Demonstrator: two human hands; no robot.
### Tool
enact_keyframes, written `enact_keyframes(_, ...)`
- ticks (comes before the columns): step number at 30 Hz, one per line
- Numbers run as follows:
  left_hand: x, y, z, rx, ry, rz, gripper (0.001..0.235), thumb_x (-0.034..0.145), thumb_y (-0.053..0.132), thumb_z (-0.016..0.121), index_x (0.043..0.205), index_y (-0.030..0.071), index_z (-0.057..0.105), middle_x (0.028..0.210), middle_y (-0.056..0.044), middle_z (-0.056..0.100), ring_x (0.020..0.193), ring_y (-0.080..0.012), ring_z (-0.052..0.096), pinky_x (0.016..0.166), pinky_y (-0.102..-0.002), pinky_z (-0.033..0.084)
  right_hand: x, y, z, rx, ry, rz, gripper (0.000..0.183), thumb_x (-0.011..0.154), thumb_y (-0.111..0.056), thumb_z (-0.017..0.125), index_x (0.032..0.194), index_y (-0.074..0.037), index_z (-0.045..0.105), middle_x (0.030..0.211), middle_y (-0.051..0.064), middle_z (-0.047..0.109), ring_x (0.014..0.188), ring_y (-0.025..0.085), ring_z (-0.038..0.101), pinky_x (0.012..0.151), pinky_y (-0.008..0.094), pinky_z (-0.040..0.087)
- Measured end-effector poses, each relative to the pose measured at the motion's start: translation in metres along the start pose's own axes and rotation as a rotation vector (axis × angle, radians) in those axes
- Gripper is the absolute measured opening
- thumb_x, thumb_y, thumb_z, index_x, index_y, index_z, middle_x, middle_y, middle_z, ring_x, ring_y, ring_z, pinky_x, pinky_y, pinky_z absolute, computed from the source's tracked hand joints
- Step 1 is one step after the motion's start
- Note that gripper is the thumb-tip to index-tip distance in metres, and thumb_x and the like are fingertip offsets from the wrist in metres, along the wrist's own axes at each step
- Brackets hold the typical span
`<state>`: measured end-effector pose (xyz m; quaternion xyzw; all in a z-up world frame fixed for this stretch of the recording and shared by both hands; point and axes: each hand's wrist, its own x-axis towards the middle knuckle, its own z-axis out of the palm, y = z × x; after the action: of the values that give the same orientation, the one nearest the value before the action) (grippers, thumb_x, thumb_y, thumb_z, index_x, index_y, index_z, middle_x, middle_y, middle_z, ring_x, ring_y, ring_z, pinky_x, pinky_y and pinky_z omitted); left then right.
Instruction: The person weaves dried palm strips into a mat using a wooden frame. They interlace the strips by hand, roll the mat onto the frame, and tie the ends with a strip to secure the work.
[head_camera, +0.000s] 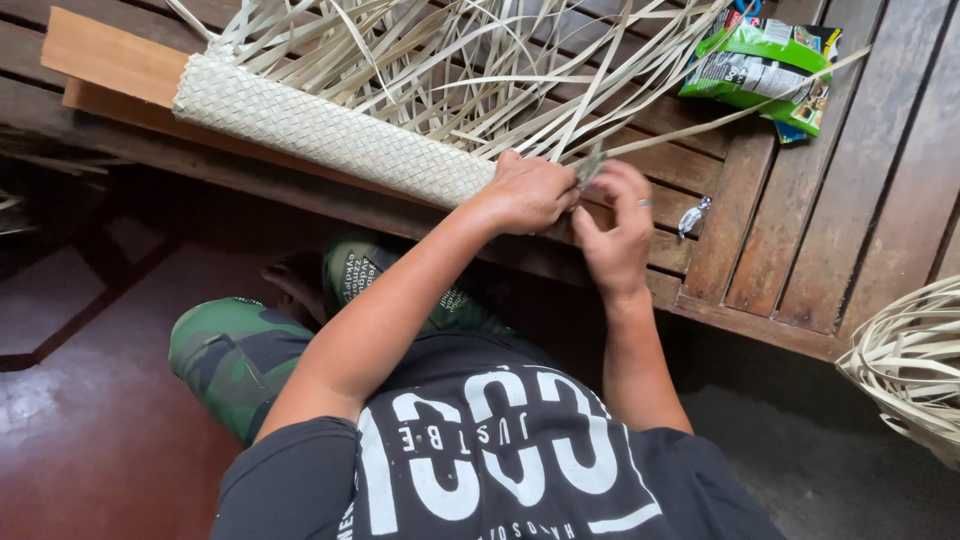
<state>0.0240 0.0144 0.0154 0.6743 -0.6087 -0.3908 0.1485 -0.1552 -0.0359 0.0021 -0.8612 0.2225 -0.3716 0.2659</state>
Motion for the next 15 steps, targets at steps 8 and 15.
enact_keyframes(8,0.011,-0.012,0.018,0.042,0.075,0.029,0.029,0.100,0.035,0.043,0.092,0.022,0.068,0.094,-0.006,0.073,0.102,-0.0322,0.067,0.089,-0.050,0.036,0.025,0.013,-0.028,0.084,-0.186,0.025,0.014,0.093,-0.005,0.083,0.102,-0.015,0.080,0.103,0.004,0.071,0.091,0.026,0.071,0.083,0.037,0.054)
enact_keyframes(15,0.010,-0.007,0.009,-0.038,0.088,-0.017,0.034,0.101,0.038,0.040,0.087,0.022,0.066,0.079,-0.002,0.073,0.096,-0.0302,0.070,0.088,-0.047,0.034,0.040,0.045,-0.081,-0.193,0.182,0.279,0.019,0.089,0.002,0.078,0.099,-0.015,0.079,0.088,0.000,0.064,0.071,0.012,0.062,0.063,0.025,0.051)
